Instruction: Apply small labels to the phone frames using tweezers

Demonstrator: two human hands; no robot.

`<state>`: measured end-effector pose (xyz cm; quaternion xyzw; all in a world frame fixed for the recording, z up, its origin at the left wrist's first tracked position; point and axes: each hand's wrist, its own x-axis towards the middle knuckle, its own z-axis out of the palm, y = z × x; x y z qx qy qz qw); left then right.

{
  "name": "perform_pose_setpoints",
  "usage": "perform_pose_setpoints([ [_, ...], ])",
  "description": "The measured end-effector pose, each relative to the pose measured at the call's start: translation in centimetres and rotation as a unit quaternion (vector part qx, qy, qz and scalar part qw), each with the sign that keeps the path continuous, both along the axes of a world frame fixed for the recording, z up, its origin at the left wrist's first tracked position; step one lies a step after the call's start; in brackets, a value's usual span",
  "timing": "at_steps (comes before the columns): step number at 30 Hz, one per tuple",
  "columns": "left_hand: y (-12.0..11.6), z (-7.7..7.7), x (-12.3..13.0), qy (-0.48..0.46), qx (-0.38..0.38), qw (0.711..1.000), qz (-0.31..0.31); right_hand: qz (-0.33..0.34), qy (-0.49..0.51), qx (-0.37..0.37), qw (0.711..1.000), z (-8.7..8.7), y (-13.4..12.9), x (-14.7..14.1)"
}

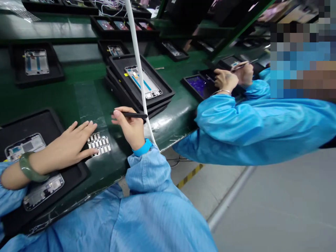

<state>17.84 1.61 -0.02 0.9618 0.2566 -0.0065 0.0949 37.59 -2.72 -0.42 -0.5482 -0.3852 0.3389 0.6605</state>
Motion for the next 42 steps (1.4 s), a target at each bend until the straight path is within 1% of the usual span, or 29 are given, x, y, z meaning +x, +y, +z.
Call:
perform_pose_setpoints([
  [2,0.2,-0.2,0.2,-0.005,0.015,1.0,0.012,0.028,0.011,-0.051,0.998,-0.2,-0.3,-0.4],
  [4,0.2,-0.3,0.0,-0.021,0.021,1.0,0.005,0.054,0.005,-0.096,0.994,-0.7,-0.4,-0.8],
  [7,0.1,-0.2,-0.7,-0.038,0.018,0.999,-0.035,0.085,-0.065,-0.144,0.984,-1.5,-0.6,-1.2],
  [10,0.1,0.0,-1.2,-0.043,0.011,0.996,-0.071,0.101,-0.124,-0.172,0.972,-1.9,-0.6,-1.3],
  [13,0.1,0.0,-1.4,-0.051,0.006,0.996,-0.078,0.107,-0.126,-0.179,0.97,-2.0,-0.5,-1.2],
  [19,0.0,0.0,-1.3,-0.061,0.005,0.996,-0.072,0.1,-0.083,-0.17,0.977,-1.9,-0.3,-1.3],
  [23,0.0,0.3,-1.3,-0.062,-0.009,0.996,-0.067,0.095,-0.065,-0.188,0.975,-1.9,0.0,-1.3],
  [25,0.0,0.5,-1.2,-0.059,-0.025,0.996,-0.064,0.09,-0.055,-0.194,0.975,-1.9,0.1,-1.3],
  [28,0.0,0.7,-1.2,-0.073,-0.083,0.993,-0.046,0.093,-0.036,-0.195,0.976,-1.7,0.2,-1.2],
  [30,0.0,0.8,-1.1,-0.093,-0.119,0.988,-0.038,0.09,-0.009,-0.192,0.977,-1.2,0.3,-1.2],
  [33,0.0,1.0,-1.2,-0.124,-0.141,0.982,-0.03,0.093,0.058,-0.165,0.98,0.1,0.3,-1.5],
  [35,0.0,1.5,-1.5,-0.157,-0.161,0.974,-0.012,0.099,0.101,-0.137,0.98,1.1,0.5,-1.9],
  [37,0.0,2.3,-2.1,-0.202,-0.187,0.961,0.028,0.108,0.134,-0.113,0.979,2.3,0.8,-2.9],
  [39,-0.2,3.2,-3.0,-0.253,-0.219,0.938,0.09,0.124,0.158,-0.097,0.975,3.3,1.2,-4.4],
  [42,-0.7,4.5,-5.0,-0.318,-0.273,0.89,0.18,0.161,0.174,-0.085,0.968,4.5,2.0,-7.3],
])
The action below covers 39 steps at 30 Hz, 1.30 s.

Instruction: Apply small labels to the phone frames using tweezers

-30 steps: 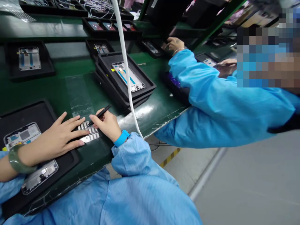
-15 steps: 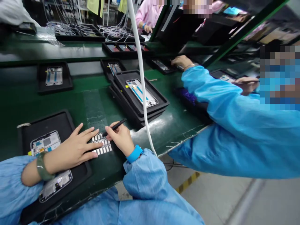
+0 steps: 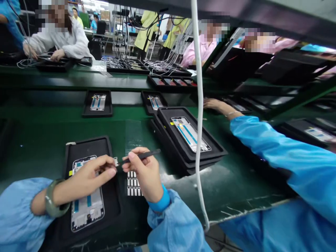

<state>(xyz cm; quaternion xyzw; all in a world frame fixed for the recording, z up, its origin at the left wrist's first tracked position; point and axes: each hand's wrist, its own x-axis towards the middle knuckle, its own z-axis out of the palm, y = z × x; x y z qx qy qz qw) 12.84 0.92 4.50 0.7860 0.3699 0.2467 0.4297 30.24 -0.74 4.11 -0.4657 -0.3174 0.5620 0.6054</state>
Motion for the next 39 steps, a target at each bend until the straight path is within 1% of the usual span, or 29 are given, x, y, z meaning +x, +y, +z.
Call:
perform_pose_setpoints([
  [4,-0.6,1.0,-2.9,-0.044,-0.065,0.994,0.077,0.076,-0.011,0.017,0.997,1.0,1.1,-3.5],
  [7,-0.6,1.4,-4.9,-0.054,-0.084,0.99,0.103,0.128,-0.037,0.037,0.99,1.7,1.7,-5.1],
  [10,-0.4,1.7,-6.4,-0.011,-0.087,0.993,0.083,0.179,-0.076,0.047,0.98,2.3,2.2,-5.8],
  [13,0.2,2.1,-7.5,0.044,-0.098,0.994,0.029,0.235,-0.1,0.045,0.966,2.4,2.8,-6.0],
  [15,1.0,2.1,-8.3,0.054,-0.122,0.991,0.002,0.238,-0.094,0.038,0.966,2.0,3.4,-5.9],
  [16,1.6,1.8,-8.8,0.058,-0.114,0.992,0.008,0.225,-0.084,0.035,0.97,1.7,3.8,-5.9],
  [17,2.2,1.4,-9.2,0.069,-0.084,0.994,0.026,0.206,-0.073,0.031,0.975,1.3,4.2,-5.8],
  [18,2.9,0.8,-9.8,0.086,-0.033,0.994,0.06,0.184,-0.061,0.028,0.981,0.9,4.6,-5.7],
  [19,3.6,0.0,-10.3,0.113,0.039,0.988,0.098,0.166,-0.05,0.024,0.985,0.5,5.0,-5.6],
  [20,4.2,-1.0,-10.8,0.151,0.105,0.975,0.123,0.151,-0.04,0.02,0.987,0.1,5.3,-5.4],
  [21,4.7,-2.0,-11.3,0.185,0.151,0.961,0.136,0.142,-0.031,0.016,0.989,-0.3,5.6,-5.3],
  [22,5.0,-2.9,-11.8,0.206,0.175,0.954,0.132,0.138,-0.025,0.012,0.99,-0.6,5.8,-5.3],
  [24,5.3,-4.5,-12.4,0.219,0.18,0.953,0.11,0.143,-0.017,0.005,0.99,-0.9,6.0,-5.3],
  [26,4.9,-5.3,-12.6,0.213,0.172,0.958,0.088,0.151,-0.015,-0.004,0.988,-1.1,5.9,-5.6],
  [28,4.2,-5.5,-12.6,0.213,0.177,0.958,0.072,0.162,-0.014,-0.014,0.987,-1.2,5.5,-6.3],
  [32,2.7,-5.1,-12.7,0.218,0.211,0.951,0.056,0.194,-0.015,-0.038,0.98,-2.1,4.8,-7.9],
  [36,1.3,-4.9,-13.6,0.17,0.266,0.947,0.053,0.222,-0.029,-0.073,0.972,-3.1,4.3,-9.2],
  [39,0.6,-5.0,-14.5,0.154,0.284,0.946,0.024,0.235,-0.051,-0.084,0.967,-3.3,4.4,-9.8],
])
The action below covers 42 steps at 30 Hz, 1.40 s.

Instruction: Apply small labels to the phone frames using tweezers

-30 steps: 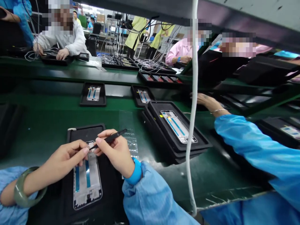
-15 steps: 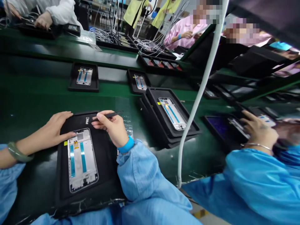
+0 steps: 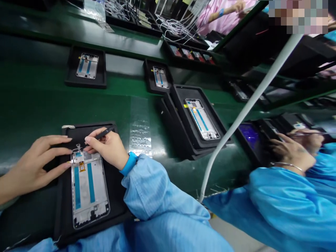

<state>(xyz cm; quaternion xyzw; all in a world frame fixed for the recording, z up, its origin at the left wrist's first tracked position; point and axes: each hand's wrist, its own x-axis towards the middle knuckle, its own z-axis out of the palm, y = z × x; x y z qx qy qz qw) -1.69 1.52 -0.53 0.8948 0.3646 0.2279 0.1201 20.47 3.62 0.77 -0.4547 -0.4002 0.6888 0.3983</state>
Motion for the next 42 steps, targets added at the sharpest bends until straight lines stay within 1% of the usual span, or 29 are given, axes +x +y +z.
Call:
perform_pose_setpoints([
  [3,-0.1,-0.4,-0.6,0.016,-0.005,0.999,-0.037,0.006,-0.024,0.005,1.0,0.1,0.2,-0.4],
  [5,0.1,-0.7,-0.8,0.019,-0.008,0.999,-0.047,0.005,-0.036,0.01,0.999,0.2,0.2,-0.5],
  [20,0.2,-0.9,-0.8,0.012,-0.022,0.999,-0.046,-0.002,-0.075,0.039,0.996,0.0,-0.3,-0.6],
  [27,0.2,-0.7,-0.7,0.02,-0.016,0.999,-0.045,-0.003,-0.094,0.053,0.994,-0.1,-0.4,-0.6],
  [31,0.2,-0.8,-0.7,0.027,-0.009,0.999,-0.046,-0.002,-0.112,0.069,0.991,-0.2,-0.5,-0.6],
  [35,-0.2,-1.1,-0.4,0.04,-0.002,0.999,-0.037,0.015,-0.145,0.105,0.984,-0.6,-0.6,-0.4],
  [37,-0.5,-1.0,0.0,0.051,0.005,0.998,-0.028,0.029,-0.18,0.146,0.972,-0.7,-0.7,-0.4],
  [40,-1.0,-0.7,0.6,0.073,0.025,0.997,-0.01,0.041,-0.238,0.215,0.946,-0.6,-0.9,-0.3],
  [42,-1.2,-0.5,0.9,0.08,0.033,0.996,0.002,0.029,-0.245,0.23,0.941,-0.4,-0.8,-0.2],
])
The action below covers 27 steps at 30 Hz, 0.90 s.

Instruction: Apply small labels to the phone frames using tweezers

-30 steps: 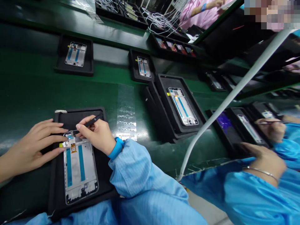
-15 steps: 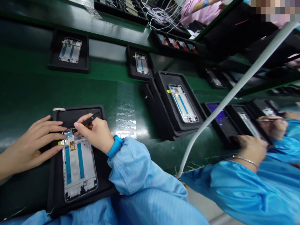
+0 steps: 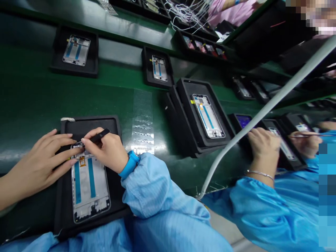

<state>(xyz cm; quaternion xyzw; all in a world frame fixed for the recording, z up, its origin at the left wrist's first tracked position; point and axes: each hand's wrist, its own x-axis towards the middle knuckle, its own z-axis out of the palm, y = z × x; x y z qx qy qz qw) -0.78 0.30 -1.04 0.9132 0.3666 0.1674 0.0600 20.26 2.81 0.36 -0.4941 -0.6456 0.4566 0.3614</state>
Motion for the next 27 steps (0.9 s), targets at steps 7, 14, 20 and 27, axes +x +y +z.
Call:
perform_pose_setpoints([
  [7,-0.4,-0.1,0.3,-0.016,-0.002,1.0,0.021,-0.042,0.122,-0.006,0.992,0.1,1.7,0.0],
  [14,-0.5,-0.6,0.1,-0.028,-0.024,0.999,0.029,0.011,0.057,-0.035,0.998,-0.4,1.7,-0.3],
  [20,-0.5,-0.5,0.2,-0.035,-0.032,0.998,0.028,0.025,0.003,-0.001,1.0,0.3,1.4,-0.2],
  [27,-0.5,-0.4,0.2,-0.032,-0.019,0.999,0.02,0.07,-0.085,0.11,0.988,0.8,1.1,-0.7],
])
